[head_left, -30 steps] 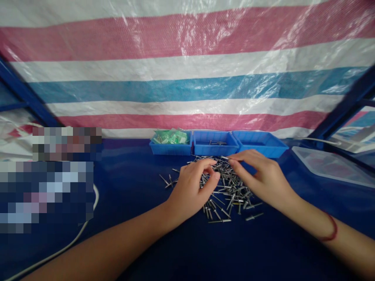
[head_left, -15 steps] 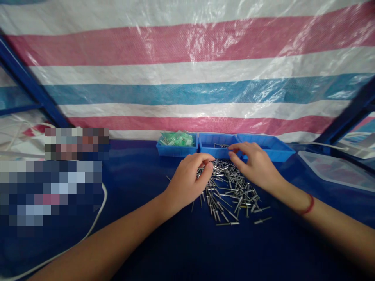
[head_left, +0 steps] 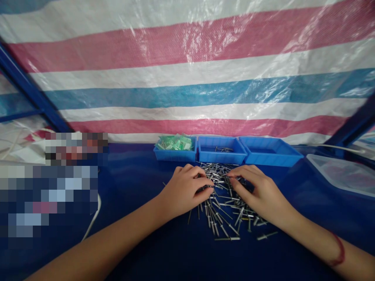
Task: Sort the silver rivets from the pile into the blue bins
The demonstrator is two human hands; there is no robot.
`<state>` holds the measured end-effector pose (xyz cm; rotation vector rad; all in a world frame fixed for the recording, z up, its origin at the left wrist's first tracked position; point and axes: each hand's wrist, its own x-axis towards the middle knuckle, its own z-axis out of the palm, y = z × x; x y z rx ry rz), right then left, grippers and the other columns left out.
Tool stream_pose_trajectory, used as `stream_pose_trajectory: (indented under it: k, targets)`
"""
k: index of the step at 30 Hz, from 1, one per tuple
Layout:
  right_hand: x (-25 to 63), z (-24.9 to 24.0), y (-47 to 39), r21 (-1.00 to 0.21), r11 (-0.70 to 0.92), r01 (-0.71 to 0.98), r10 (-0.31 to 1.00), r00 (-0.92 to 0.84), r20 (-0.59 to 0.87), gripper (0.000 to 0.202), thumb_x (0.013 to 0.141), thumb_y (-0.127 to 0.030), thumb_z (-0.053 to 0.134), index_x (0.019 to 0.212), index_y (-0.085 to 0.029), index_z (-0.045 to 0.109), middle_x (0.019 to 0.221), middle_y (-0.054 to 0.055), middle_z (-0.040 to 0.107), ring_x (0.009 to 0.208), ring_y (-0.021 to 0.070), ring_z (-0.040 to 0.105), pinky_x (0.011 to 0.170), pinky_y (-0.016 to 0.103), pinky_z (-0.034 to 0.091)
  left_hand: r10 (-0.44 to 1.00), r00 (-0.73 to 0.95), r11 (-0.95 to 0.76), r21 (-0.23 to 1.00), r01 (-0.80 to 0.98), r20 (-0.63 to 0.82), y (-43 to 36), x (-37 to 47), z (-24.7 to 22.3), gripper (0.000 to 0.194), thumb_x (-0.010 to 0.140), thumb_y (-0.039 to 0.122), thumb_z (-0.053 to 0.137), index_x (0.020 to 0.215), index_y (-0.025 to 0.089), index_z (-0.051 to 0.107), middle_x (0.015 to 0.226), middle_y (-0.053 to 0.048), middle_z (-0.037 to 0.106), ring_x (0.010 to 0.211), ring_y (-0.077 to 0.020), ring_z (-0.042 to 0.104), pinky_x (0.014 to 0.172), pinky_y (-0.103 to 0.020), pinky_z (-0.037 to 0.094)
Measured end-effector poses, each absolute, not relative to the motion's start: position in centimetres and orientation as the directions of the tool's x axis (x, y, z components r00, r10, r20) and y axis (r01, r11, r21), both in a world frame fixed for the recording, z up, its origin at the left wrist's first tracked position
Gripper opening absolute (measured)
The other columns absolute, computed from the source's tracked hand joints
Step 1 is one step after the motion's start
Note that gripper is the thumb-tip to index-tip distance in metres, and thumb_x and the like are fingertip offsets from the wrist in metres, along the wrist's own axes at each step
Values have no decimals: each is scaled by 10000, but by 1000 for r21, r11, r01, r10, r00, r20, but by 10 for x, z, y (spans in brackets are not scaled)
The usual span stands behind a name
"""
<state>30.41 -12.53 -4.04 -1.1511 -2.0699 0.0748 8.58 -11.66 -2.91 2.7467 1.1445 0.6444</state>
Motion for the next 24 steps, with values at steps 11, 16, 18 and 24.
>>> stream_pose_trajectory:
  k: [11,16,18,24]
  targets:
    - [304,-43,-127,-424,607,673,754,-319,574,123,847,-201,515,889,-205,631,877,48,676,872,201,609,758,370,503,689,645,-723,259,640,329,-117,85,-30,148,832,202,530,882,252,660,949,5,630,882,-176,525,788,-352,321]
    - [303,-41,-128,-411,624,665,740,-333,585,128,848,-191,505,885,-207,626,860,53,669,853,206,611,737,378,505,696,641,-718,293,631,324,-117,84,-29,119,851,280,534,819,212,626,920,-4,630,858,-173,528,785,-347,328]
    - [302,-41,-129,-403,633,661,732,-341,590,130,849,-187,503,888,-203,626,858,52,667,850,202,608,737,375,503,699,649,-715,310,627,301,-118,84,-27,96,838,233,534,812,209,623,919,-4,629,855,-172,530,783,-347,328]
    - [300,-38,-133,-378,666,643,708,-386,591,139,842,-176,498,883,-194,629,846,51,665,841,192,608,734,366,505,696,675,-715,319,622,243,-119,82,-24,257,837,167,508,1001,301,655,1015,-11,607,915,-190,533,780,-365,320]
